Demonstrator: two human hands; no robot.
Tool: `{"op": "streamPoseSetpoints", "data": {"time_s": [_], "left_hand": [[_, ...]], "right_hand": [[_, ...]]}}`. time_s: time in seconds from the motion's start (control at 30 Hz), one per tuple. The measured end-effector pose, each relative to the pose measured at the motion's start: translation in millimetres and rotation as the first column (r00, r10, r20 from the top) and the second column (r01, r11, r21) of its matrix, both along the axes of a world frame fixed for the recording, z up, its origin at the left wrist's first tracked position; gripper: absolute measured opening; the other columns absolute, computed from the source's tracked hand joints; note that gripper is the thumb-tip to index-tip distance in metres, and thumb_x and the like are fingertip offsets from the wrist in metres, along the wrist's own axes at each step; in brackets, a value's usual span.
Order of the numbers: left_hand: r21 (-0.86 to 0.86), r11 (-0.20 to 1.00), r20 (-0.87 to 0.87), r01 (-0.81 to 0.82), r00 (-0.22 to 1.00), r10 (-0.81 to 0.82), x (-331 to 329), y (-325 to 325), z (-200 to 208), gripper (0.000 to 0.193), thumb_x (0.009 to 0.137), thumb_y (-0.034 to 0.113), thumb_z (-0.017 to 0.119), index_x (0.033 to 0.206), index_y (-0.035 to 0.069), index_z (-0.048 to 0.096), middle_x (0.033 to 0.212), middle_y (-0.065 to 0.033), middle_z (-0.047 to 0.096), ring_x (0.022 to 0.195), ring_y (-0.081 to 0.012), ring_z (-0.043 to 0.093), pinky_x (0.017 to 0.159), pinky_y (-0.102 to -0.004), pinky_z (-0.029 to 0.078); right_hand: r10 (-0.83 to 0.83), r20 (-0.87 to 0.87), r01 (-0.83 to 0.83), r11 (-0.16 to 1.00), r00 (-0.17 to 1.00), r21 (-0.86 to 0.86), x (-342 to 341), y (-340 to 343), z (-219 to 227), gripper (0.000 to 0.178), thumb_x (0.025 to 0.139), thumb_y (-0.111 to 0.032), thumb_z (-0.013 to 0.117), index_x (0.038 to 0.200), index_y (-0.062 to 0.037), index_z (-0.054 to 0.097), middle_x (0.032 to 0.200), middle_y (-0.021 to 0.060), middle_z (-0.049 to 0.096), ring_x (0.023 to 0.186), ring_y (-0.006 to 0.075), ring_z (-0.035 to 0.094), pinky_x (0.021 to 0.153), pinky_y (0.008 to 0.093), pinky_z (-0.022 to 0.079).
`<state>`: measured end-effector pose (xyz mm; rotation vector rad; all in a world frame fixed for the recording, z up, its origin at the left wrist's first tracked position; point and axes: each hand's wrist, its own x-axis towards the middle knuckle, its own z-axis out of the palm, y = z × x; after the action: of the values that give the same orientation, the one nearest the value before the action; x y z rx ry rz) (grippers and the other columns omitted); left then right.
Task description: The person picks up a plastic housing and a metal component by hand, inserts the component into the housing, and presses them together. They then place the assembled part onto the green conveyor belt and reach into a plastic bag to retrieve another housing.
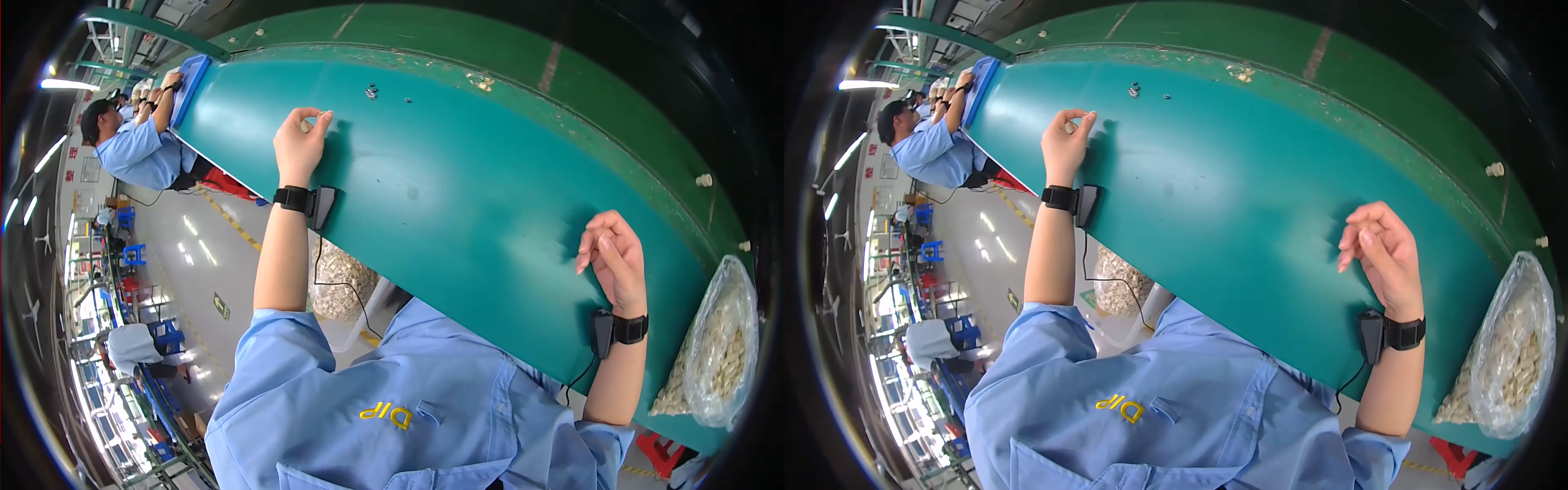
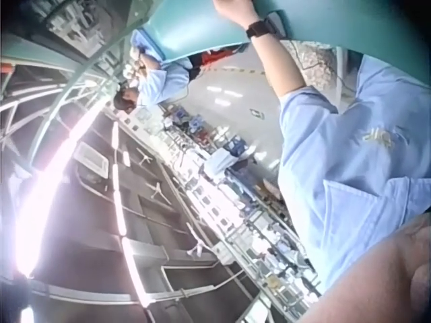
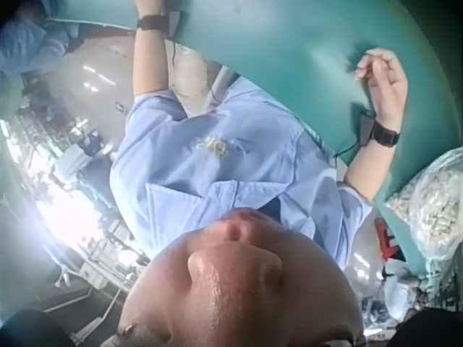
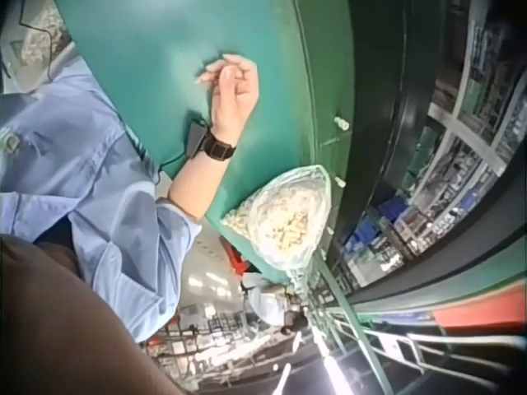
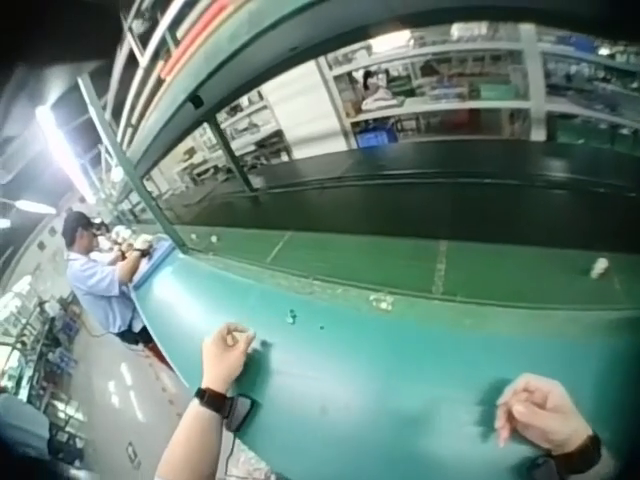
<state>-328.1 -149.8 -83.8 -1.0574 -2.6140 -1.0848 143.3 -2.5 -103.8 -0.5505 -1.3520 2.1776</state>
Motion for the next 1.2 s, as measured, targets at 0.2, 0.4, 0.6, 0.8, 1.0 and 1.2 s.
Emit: {"op": "streamPoseSetpoints", "data": {"time_s": [0.2,0.4,0.6,0.8,1.0,1.2], "left_hand": [[-0.005,1.000,-0.160,-0.009,0.987,0.008,-8.5,10.8,20.1,0.030,0.082,0.034,0.078,0.093,0.008,0.069,0.059,0.0005,0.052,0.054,-0.0123,0.048,0.055,-0.0269,0.042],[-0.143,0.989,-0.133,0.030,0.990,-0.049,-30.9,28.1,-1.2,0.033,0.080,0.037,0.079,0.094,0.008,0.071,0.063,-0.0022,0.057,0.059,-0.0146,0.053,0.059,-0.0298,0.045],[-0.102,0.995,-0.117,-0.001,0.993,-0.011,-43.9,47.7,-3.6,0.035,0.078,0.039,0.080,0.094,0.008,0.073,0.069,-0.0053,0.063,0.065,-0.0160,0.057,0.064,-0.0311,0.048],[-0.135,0.989,-0.055,-0.059,0.997,0.052,-68.6,68.2,-5.2,0.037,0.078,0.039,0.079,0.097,0.008,0.073,0.077,-0.0101,0.069,0.072,-0.0222,0.065,0.071,-0.0351,0.052],[-0.121,0.988,-0.025,-0.097,0.995,0.095,-78.7,78.3,-10.8,0.040,0.075,0.041,0.082,0.094,0.006,0.074,0.072,-0.0033,0.064,0.068,-0.0148,0.060,0.069,-0.0305,0.050],[-0.072,0.997,-0.035,-0.035,0.999,0.032,-111.7,65.2,-18.2,0.044,0.086,0.036,0.072,0.114,0.004,0.065,0.081,-0.0062,0.064,0.066,-0.0152,0.061,0.063,-0.0307,0.050]], "right_hand": [[-0.011,0.013,0.011,1.000,1.000,0.000,-5.5,-6.1,3.5,0.024,0.096,-0.019,0.059,0.110,-0.0014,0.053,0.087,0.0091,0.061,0.069,0.0160,0.060,0.063,0.0290,0.052],[-0.009,0.030,0.010,1.000,1.000,-0.002,-8.5,-0.5,3.1,0.023,0.096,-0.019,0.059,0.109,-0.0019,0.053,0.086,0.0088,0.061,0.068,0.0158,0.060,0.061,0.0281,0.052],[0.017,0.015,-0.017,1.000,1.000,0.007,-3.0,9.5,-0.2,0.020,0.097,-0.017,0.058,0.108,-0.0019,0.054,0.086,0.0092,0.061,0.070,0.0156,0.061,0.062,0.0286,0.052],[0.019,0.009,-0.019,1.000,1.000,0.001,1.6,17.9,1.1,0.019,0.097,-0.017,0.057,0.108,-0.0016,0.055,0.087,0.0092,0.062,0.071,0.0155,0.062,0.063,0.0288,0.053],[0.045,0.026,-0.046,0.999,0.999,0.025,7.9,24.9,-0.5,0.017,0.098,-0.016,0.057,0.107,-0.0013,0.056,0.088,0.0085,0.062,0.072,0.0150,0.062,0.063,0.0290,0.053],[0.066,0.030,-0.067,0.997,0.997,0.042,4.7,26.1,-0.9,0.017,0.098,-0.016,0.057,0.107,-0.0011,0.056,0.088,0.0085,0.062,0.073,0.0149,0.062,0.064,0.0289,0.053]]}}
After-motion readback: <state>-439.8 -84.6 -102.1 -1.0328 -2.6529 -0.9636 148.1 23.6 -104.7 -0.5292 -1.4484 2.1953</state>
